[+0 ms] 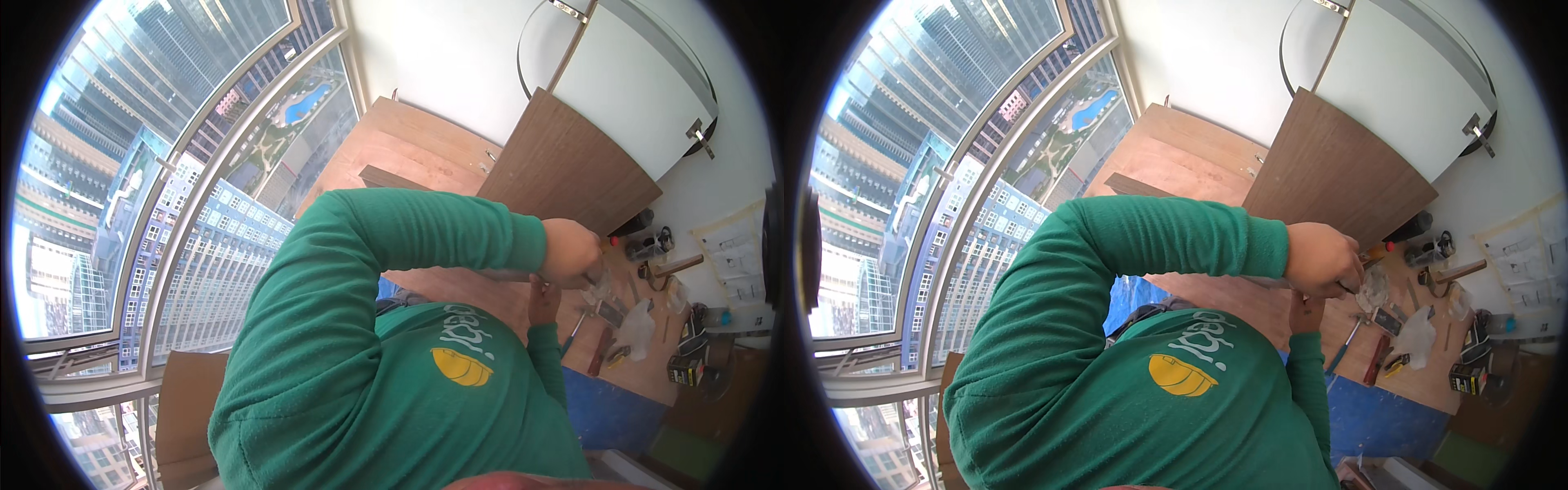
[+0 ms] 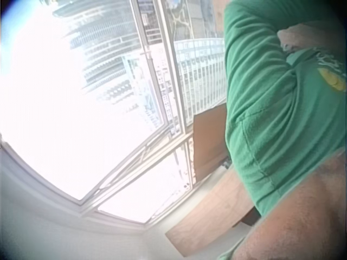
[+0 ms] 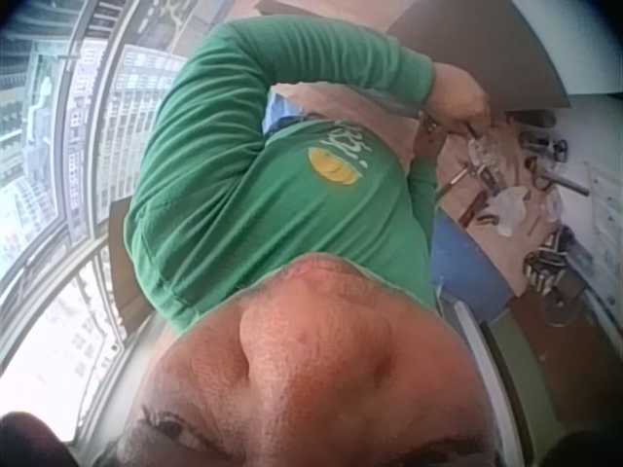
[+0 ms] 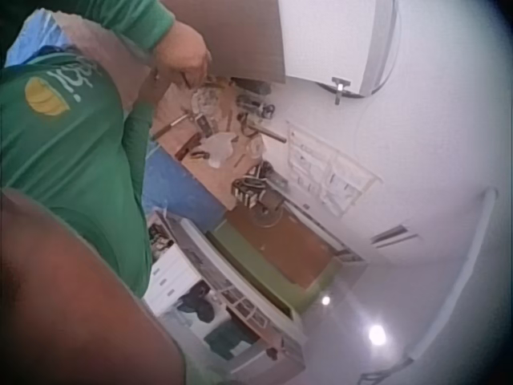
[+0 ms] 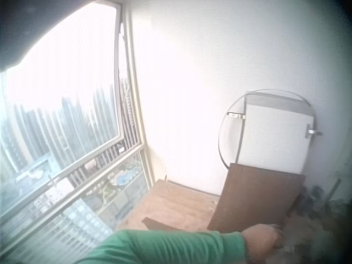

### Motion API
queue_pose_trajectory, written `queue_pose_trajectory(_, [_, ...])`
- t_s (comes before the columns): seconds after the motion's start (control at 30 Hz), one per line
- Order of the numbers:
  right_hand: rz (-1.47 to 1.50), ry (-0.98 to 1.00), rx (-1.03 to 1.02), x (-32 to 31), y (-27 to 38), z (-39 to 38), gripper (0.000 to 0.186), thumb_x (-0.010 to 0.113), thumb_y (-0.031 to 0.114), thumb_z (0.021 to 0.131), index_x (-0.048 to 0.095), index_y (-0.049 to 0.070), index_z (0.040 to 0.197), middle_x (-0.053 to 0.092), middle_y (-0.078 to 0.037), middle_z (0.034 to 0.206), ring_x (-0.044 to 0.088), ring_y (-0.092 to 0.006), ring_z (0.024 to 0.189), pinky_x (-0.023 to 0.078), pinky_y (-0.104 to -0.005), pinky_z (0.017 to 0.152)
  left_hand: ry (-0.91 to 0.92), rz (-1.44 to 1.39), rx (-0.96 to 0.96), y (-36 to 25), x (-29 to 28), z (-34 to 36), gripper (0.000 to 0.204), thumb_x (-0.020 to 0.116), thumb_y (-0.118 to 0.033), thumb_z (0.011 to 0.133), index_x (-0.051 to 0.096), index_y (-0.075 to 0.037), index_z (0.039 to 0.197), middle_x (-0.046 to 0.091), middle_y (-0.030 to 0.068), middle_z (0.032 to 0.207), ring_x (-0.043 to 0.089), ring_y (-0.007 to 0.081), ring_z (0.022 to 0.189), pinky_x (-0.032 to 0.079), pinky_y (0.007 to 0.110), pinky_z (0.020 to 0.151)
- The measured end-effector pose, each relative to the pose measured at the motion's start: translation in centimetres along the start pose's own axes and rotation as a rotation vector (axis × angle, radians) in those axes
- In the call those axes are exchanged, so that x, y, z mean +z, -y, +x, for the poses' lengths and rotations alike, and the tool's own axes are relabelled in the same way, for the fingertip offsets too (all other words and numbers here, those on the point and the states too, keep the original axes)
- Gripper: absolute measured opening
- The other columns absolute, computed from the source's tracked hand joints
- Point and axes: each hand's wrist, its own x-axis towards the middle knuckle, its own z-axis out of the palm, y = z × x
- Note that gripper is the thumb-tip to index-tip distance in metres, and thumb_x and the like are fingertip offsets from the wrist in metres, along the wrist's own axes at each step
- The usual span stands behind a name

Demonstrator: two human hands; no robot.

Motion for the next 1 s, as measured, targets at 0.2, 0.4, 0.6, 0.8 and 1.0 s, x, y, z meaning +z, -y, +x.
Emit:
queue_pose_trajectory(0.2, [-0.006, -0.026, 0.042, 0.8, -1.2, 0.8, 0.034, 0.071, 0.027, 0.099, 0.069, -0.006, 0.104, 0.071, -0.013, 0.092, 0.061, -0.0209, 0.081, 0.046, -0.0395, 0.071, -0.023, 0.015, 0.063, 0.8, -0.3, -0.1, 0.016, 0.070, -0.026, 0.089, 0.077, -0.014, 0.096, 0.074, -0.0016, 0.107, 0.062, 0.0294, 0.106, 0.056, 0.044, 0.090])
queue_pose_trajectory(0.4, [-0.003, -0.046, 0.009, 1.0, -1.3, 0.6, 0.033, 0.070, 0.027, 0.099, 0.068, -0.006, 0.102, 0.070, -0.012, 0.092, 0.062, -0.0201, 0.084, 0.046, -0.0390, 0.074, -0.025, 0.013, 0.056, 0.4, -0.4, -0.3, 0.016, 0.067, -0.026, 0.093, 0.076, -0.014, 0.097, 0.073, -0.0022, 0.110, 0.059, 0.0290, 0.109, 0.055, 0.044, 0.090])
queue_pose_trajectory(0.6, [-0.038, -0.023, -0.010, 1.0, -2.1, 0.1, 0.028, 0.070, 0.023, 0.100, 0.068, -0.005, 0.102, 0.070, -0.012, 0.092, 0.065, -0.0233, 0.086, 0.049, -0.0385, 0.078, -0.006, 0.032, 0.068, 0.4, -0.2, -0.2, 0.015, 0.067, -0.026, 0.094, 0.075, -0.014, 0.097, 0.073, -0.0029, 0.111, 0.059, 0.0297, 0.111, 0.055, 0.044, 0.090])
queue_pose_trajectory(0.8, [-0.135, 0.003, -0.079, 0.7, -3.8, -0.5, 0.024, 0.070, 0.020, 0.099, 0.068, -0.003, 0.106, 0.071, -0.013, 0.096, 0.066, -0.0266, 0.086, 0.050, -0.0401, 0.079, 0.017, 0.048, 0.057, 0.0, 0.0, -0.2, 0.013, 0.068, -0.025, 0.091, 0.075, -0.015, 0.094, 0.073, -0.0041, 0.109, 0.059, 0.0284, 0.115, 0.056, 0.044, 0.090])
queue_pose_trajectory(1.0, [-0.079, 0.033, -0.063, 0.8, -2.7, -0.1, 0.025, 0.067, 0.019, 0.100, 0.069, -0.004, 0.109, 0.073, -0.016, 0.104, 0.068, -0.0297, 0.096, 0.050, -0.0419, 0.084, -0.003, 0.153, 0.047, 0.1, 0.5, -0.3, 0.013, 0.069, -0.026, 0.089, 0.076, -0.016, 0.093, 0.073, -0.0063, 0.109, 0.058, 0.0265, 0.118, 0.056, 0.043, 0.089])
